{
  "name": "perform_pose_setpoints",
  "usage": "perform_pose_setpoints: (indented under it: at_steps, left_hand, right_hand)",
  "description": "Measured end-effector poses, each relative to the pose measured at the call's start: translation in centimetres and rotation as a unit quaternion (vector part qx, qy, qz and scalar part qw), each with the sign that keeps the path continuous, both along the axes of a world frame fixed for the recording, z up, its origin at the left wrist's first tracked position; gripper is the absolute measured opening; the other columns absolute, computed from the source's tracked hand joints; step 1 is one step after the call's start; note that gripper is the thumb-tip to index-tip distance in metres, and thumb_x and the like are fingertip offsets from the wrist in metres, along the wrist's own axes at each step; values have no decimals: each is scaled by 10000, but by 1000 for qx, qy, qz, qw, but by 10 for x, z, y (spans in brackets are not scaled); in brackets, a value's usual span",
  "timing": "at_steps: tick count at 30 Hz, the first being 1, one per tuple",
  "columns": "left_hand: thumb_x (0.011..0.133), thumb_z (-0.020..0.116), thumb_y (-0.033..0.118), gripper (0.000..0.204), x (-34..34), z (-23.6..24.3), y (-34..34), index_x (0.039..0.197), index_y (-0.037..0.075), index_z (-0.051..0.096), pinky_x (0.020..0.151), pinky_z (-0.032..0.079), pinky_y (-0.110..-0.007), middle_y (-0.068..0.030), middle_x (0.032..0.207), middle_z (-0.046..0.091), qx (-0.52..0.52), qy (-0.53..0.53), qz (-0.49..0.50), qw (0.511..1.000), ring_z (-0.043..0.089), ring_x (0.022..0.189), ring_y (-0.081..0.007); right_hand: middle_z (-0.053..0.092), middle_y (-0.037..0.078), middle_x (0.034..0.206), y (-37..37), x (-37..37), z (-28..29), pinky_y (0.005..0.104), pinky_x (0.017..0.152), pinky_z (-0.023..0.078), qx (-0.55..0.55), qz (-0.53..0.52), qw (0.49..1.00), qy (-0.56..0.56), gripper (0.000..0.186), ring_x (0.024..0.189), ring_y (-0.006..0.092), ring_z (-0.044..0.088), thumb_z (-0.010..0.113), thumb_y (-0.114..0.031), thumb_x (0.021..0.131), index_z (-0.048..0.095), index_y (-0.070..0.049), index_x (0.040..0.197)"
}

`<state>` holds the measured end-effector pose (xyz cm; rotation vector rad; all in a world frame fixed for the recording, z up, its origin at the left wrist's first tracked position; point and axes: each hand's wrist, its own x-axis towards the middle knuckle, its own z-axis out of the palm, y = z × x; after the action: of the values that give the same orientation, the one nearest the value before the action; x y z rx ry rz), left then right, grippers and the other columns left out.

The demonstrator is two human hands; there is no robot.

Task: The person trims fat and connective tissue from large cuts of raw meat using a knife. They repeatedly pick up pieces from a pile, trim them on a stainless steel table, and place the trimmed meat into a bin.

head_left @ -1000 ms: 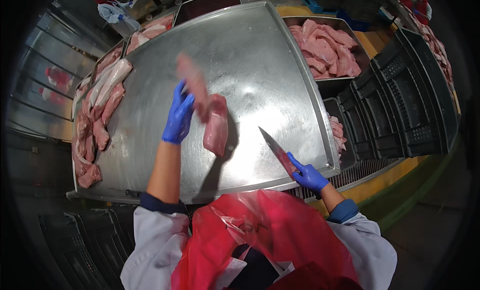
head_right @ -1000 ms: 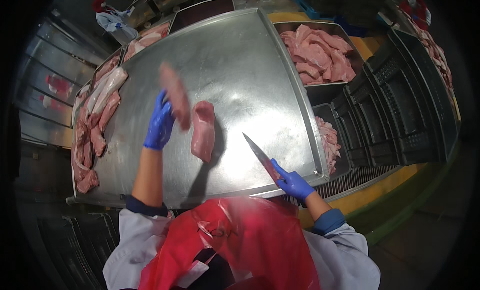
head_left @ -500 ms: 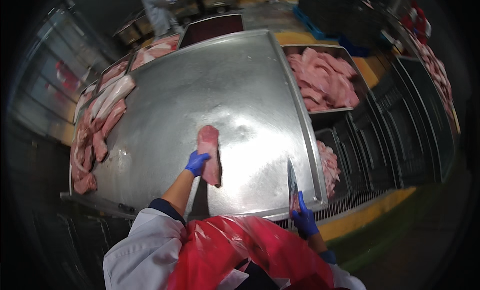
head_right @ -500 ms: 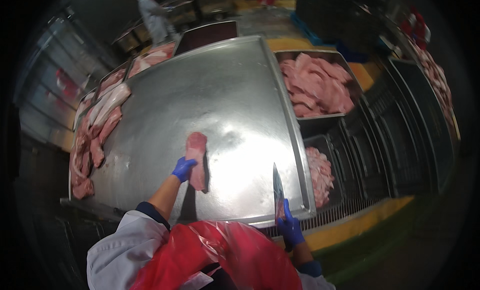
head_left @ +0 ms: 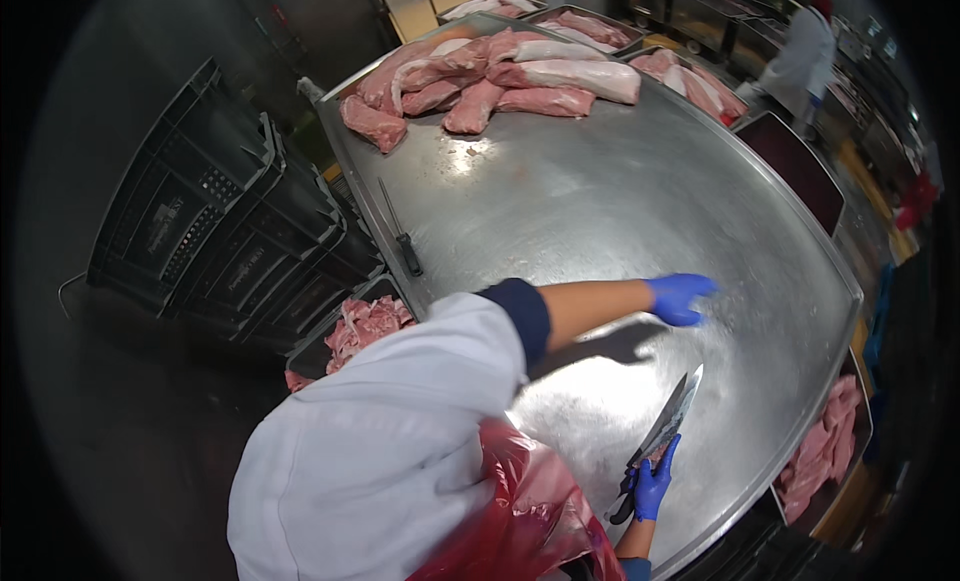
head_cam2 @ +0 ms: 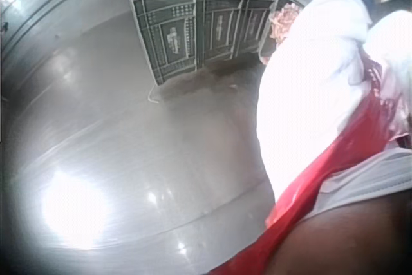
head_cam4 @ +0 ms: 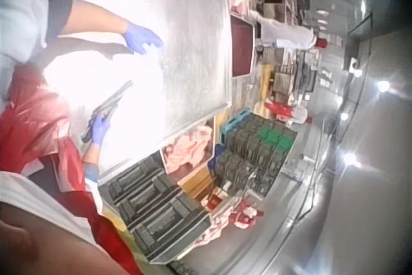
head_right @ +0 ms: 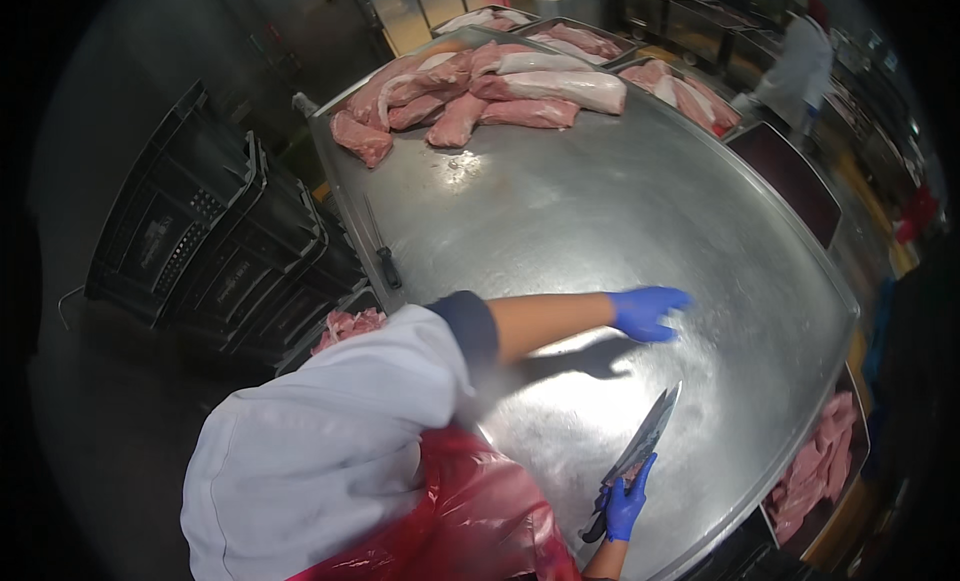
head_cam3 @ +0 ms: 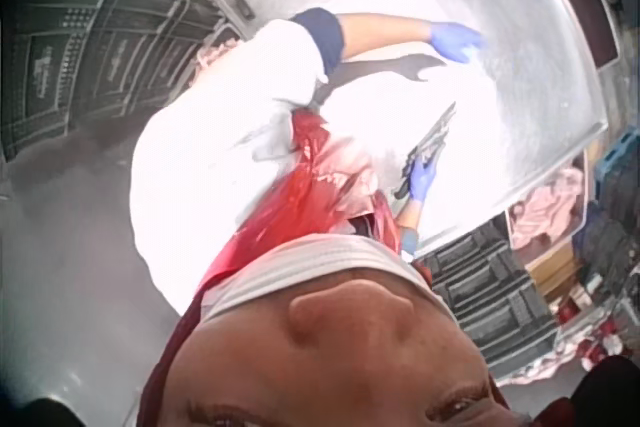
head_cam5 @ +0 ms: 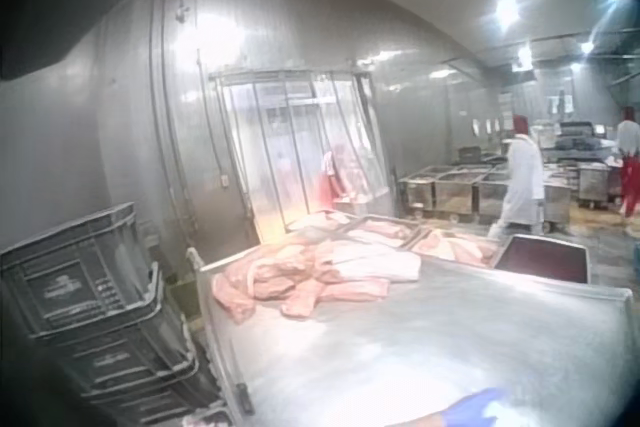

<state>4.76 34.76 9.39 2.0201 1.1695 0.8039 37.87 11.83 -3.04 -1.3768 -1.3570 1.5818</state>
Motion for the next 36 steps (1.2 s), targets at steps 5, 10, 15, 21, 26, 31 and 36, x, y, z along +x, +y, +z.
perform_pose_setpoints:
  at_steps: [5, 10, 15, 21, 26, 31, 36]
  left_hand:
    - [772, 790, 416, 855, -357, -173, -23, 1437, -1, 453, 1109, 410, -414, -247, 1416, 522, -162, 142, 379, 900, 514, 1311, -374]
    - [811, 716, 384, 816, -604, -141, -75, 1473, 27, 402, 1122, 401, -439, -254, 1483, 443, -203, 287, 596, 722, 455, 1366, -390]
    - [769, 776, 368, 827, -753, -130, -111, 1448, 97, 389, 1040, 461, -490, -207, 1478, 393, -161, 355, 743, 544, 462, 1328, -394]
    - [744, 815, 457, 916, -848, -155, -84, 1486, 183, 352, 1047, 466, -482, -216, 1518, 357, -211, 245, 828, 459, 473, 1326, -421]
    - [763, 794, 474, 838, -868, -141, -62, 1451, 179, 418, 1018, 494, -473, -244, 1471, 410, -225, 238, 836, 440, 560, 1237, -428]
    - [708, 820, 437, 815, -908, -172, -100, 1391, 131, 499, 994, 515, -448, -265, 1398, 473, -144, 336, 795, 484, 557, 1251, -394]
    - [645, 847, 355, 787, -907, -174, -139, 1323, 69, 568, 914, 538, -429, -253, 1278, 583, -49, 230, 798, 554, 631, 1123, -384]
  right_hand:
    - [597, 62, 781, 45, -110, -9, 265, 448, 451, -97, -23, 995, 17, 887, 521, 141, 541, 433, 105, 900, 111, -303, 1619]
    - [583, 109, 910, 66, -189, 4, 262, 437, 403, -164, -105, 981, -12, 879, 504, 129, 460, 410, 76, 895, 86, -297, 1622]
    - [517, 46, 760, 78, -221, -3, 251, 445, 389, -165, -158, 972, -46, 855, 497, 127, 435, 420, 17, 894, 98, -296, 1621]
    - [507, 138, 1395, 94, -254, 8, 233, 508, 378, -89, -172, 970, -148, 830, 604, 108, 458, 469, -27, 868, 144, -161, 1620]
    - [542, 97, 789, 94, -269, 24, 302, 463, 442, -180, -155, 948, -214, 823, 546, 170, 472, 472, -55, 993, -6, -299, 1617]
    - [533, 93, 772, 99, -270, 23, 293, 465, 426, -169, -154, 952, -203, 814, 543, 159, 462, 478, -61, 999, 7, -297, 1619]
    - [539, 107, 765, 93, -256, 18, 305, 491, 443, -168, -151, 956, -186, 815, 539, 173, 462, 502, -90, 1000, 12, -292, 1619]
